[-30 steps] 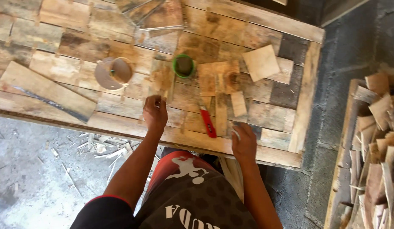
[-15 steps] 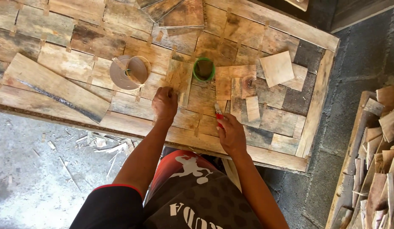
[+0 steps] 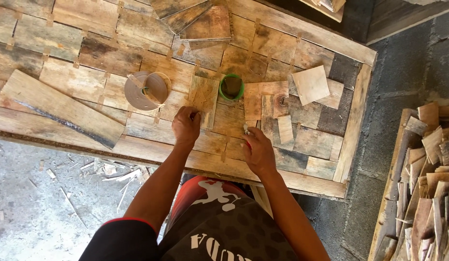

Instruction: Fitting and gluing small wooden slats onto a larger panel to create a mosaic pattern.

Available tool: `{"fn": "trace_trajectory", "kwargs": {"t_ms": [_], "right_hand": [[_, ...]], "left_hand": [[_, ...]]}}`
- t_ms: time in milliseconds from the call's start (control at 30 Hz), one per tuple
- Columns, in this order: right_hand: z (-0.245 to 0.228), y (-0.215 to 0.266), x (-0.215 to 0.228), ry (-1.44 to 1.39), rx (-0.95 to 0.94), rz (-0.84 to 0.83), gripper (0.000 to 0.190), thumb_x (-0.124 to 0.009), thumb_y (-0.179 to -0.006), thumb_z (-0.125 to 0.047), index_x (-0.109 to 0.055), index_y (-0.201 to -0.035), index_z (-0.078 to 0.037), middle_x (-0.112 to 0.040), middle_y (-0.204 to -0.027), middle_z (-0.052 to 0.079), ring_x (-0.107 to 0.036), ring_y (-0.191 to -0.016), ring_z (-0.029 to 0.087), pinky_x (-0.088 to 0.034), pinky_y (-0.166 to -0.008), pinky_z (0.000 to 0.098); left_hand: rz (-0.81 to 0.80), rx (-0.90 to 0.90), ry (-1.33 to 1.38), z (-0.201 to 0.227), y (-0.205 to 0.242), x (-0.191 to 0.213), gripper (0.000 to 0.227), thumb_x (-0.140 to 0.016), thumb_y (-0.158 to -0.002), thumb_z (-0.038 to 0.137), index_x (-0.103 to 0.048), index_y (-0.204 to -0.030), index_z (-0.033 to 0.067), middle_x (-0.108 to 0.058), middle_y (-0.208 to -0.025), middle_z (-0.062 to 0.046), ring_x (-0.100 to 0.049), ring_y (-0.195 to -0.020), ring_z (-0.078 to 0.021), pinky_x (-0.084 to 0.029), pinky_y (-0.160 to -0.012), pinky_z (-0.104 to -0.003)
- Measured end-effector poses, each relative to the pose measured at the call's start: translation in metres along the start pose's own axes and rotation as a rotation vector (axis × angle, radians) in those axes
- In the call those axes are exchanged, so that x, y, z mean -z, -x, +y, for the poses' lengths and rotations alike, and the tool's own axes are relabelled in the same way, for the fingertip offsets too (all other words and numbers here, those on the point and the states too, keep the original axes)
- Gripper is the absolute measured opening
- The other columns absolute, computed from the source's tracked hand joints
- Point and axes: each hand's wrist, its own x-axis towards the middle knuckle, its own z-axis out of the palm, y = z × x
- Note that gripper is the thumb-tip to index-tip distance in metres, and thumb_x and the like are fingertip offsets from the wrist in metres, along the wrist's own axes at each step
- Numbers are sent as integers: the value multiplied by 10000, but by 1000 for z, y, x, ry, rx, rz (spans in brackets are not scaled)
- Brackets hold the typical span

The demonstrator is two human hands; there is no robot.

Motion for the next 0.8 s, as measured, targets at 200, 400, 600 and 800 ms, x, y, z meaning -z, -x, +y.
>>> {"fn": "trace_trajectory", "kwargs": {"t_ms": [200, 400, 600, 800], "right_hand": [[-25, -38, 3, -161, -53, -25, 276, -689, -934, -113, -705, -1201, -44, -677, -1290, 161, -714, -1042, 330, -554, -910, 411], [-35, -82, -4, -280, 59, 57, 360, -683, -938, -59, -673, -1292, 7, -681, -1261, 200, -703, -1067, 314, -545, -927, 405], [-8, -112, -27, -465, -205, 10, 184, -681, -952, -92, -726, -1120, -33, -788, -997, 92, -746, -840, 140, -587, -762, 296], [8, -132, -33, -550, -270, 7, 117, -636, -961, -35, -713, -1048, -25, -697, -842, 55, -632, -736, 114, -521, -676, 285]], "left_hand": [[-147, 15, 285, 29, -3, 20, 60, -758, -858, 39, -715, -899, 47, -751, -877, -90, -698, -661, -173, -559, -585, -319], [-397, -21, 392, 72, -15, 31, 72, -726, -879, 46, -692, -940, 28, -732, -803, -73, -651, -627, -129, -514, -555, -290], [-331, -76, 446, 90, -32, 21, 86, -710, -900, 45, -676, -977, 29, -712, -820, -63, -598, -620, -119, -485, -556, -281], [-234, -194, 469, 96, -50, 1, 68, -732, -921, 45, -721, -988, 34, -707, -893, -73, -621, -678, -129, -513, -600, -291]]}}
